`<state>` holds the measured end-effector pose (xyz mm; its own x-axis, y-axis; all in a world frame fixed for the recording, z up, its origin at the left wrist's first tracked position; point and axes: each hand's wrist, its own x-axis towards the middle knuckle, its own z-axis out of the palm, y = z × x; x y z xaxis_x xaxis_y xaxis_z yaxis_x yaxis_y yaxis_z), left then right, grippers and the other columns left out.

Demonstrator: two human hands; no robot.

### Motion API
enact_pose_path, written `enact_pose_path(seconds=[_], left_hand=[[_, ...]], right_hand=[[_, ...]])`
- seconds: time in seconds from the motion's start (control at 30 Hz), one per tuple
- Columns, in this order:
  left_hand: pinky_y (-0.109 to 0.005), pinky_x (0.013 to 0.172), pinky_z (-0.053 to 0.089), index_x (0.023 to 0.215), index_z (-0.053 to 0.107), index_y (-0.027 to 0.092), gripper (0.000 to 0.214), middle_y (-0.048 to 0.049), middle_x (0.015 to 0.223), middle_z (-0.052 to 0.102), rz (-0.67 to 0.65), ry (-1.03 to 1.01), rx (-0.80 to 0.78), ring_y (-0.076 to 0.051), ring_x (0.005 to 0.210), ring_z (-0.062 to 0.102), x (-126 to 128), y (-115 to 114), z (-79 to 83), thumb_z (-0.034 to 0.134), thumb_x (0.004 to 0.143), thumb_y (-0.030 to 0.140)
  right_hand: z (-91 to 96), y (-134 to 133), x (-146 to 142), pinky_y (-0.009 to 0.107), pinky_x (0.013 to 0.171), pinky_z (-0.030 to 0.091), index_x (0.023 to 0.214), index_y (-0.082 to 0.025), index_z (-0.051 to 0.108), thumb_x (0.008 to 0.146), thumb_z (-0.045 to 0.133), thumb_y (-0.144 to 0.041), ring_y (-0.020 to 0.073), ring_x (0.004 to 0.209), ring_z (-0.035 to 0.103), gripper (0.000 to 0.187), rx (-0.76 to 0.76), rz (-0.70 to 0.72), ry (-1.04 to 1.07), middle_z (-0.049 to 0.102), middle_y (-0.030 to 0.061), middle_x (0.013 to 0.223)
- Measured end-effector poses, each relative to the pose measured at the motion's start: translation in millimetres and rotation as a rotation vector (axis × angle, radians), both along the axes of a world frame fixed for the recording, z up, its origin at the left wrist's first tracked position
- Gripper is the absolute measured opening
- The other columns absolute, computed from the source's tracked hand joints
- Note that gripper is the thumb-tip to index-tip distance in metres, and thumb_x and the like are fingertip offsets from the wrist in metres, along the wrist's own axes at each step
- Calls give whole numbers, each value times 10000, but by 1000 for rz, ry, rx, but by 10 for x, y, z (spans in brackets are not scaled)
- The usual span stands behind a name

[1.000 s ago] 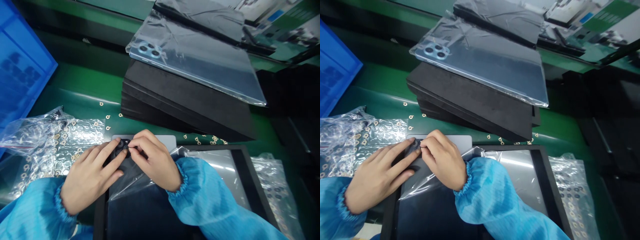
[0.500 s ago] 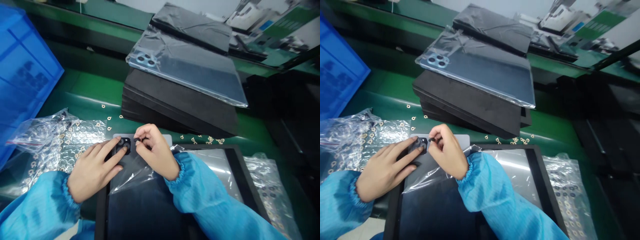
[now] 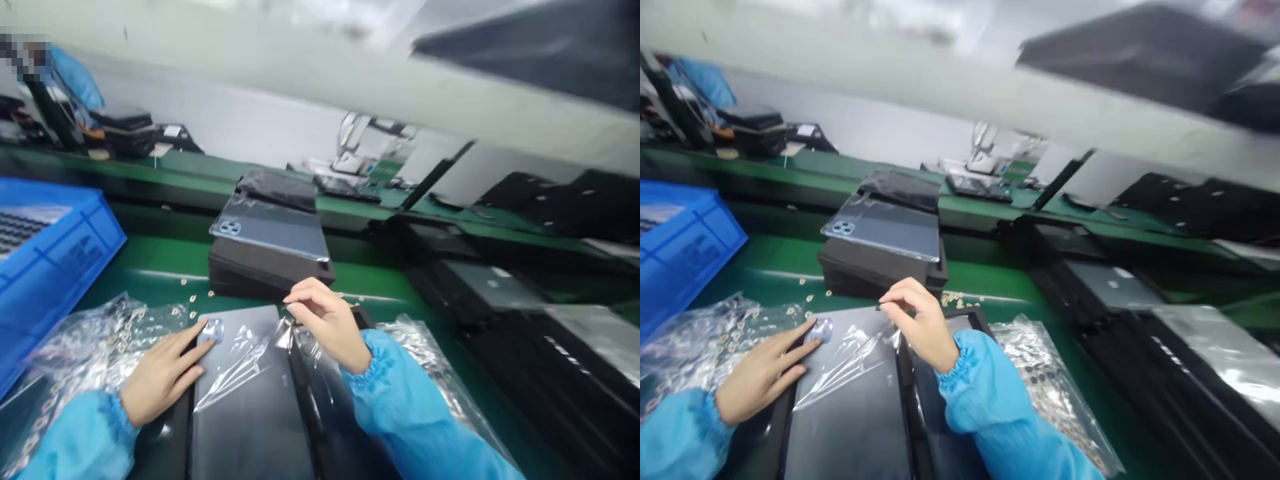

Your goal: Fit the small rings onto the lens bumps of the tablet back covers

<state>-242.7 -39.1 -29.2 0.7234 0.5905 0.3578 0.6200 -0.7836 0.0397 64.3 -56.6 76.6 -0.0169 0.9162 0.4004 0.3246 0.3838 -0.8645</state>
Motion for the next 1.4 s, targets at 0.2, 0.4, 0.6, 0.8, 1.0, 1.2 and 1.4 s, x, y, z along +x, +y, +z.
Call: enact_pose_path(seconds=[0.2,0.4,0.6,0.8,1.0,1.2,1.4], left_hand=[[-336,924,540,1360,470,369,422,-29,1404,524,80,-58,47,-219,1140,615,43,46,-75,412,951,452],[-302,861,571,1360,446,433,428,-9,1353,573,75,-37,102,-218,1059,661,86,119,-151,438,932,455],[-323,856,581,1348,455,449,414,17,1357,568,98,-46,118,-223,1073,653,82,185,-215,430,936,424],[-313,816,592,1364,443,429,429,1,1359,564,99,-39,132,-216,1040,665,104,193,-258,438,936,398],[-322,853,567,1315,517,393,387,-19,1353,561,163,-67,43,-214,1042,656,208,75,-129,454,934,378],[-328,863,554,1280,561,336,363,-45,1343,568,163,-86,14,-212,1028,656,231,-14,-39,454,934,345],[-413,920,522,1290,551,317,374,-83,1416,491,170,-96,-107,-257,1148,589,272,-64,-50,412,945,277]], right_hand=[[502,44,227,226,477,462,796,-180,663,811,616,-251,94,554,517,86,210,-183,74,576,5,750],[900,164,241,239,534,492,860,-181,623,861,554,-231,120,644,580,86,478,-305,-77,603,27,821],[1399,763,421,272,705,489,914,-195,549,836,517,-206,147,799,574,85,705,-511,-204,583,31,883],[1540,1415,644,346,819,440,847,-195,587,879,468,-230,196,844,534,128,807,-708,-325,547,69,885],[1384,1442,804,413,923,420,1019,-175,670,946,407,-312,248,1005,518,305,858,-753,-394,541,140,1031],[1320,1277,913,466,964,428,1230,-159,586,925,382,-270,259,1071,535,383,868,-657,-487,539,152,1126],[1119,954,521,377,725,542,1264,-214,495,914,439,-260,232,1022,597,358,845,-558,-197,534,121,1172]])
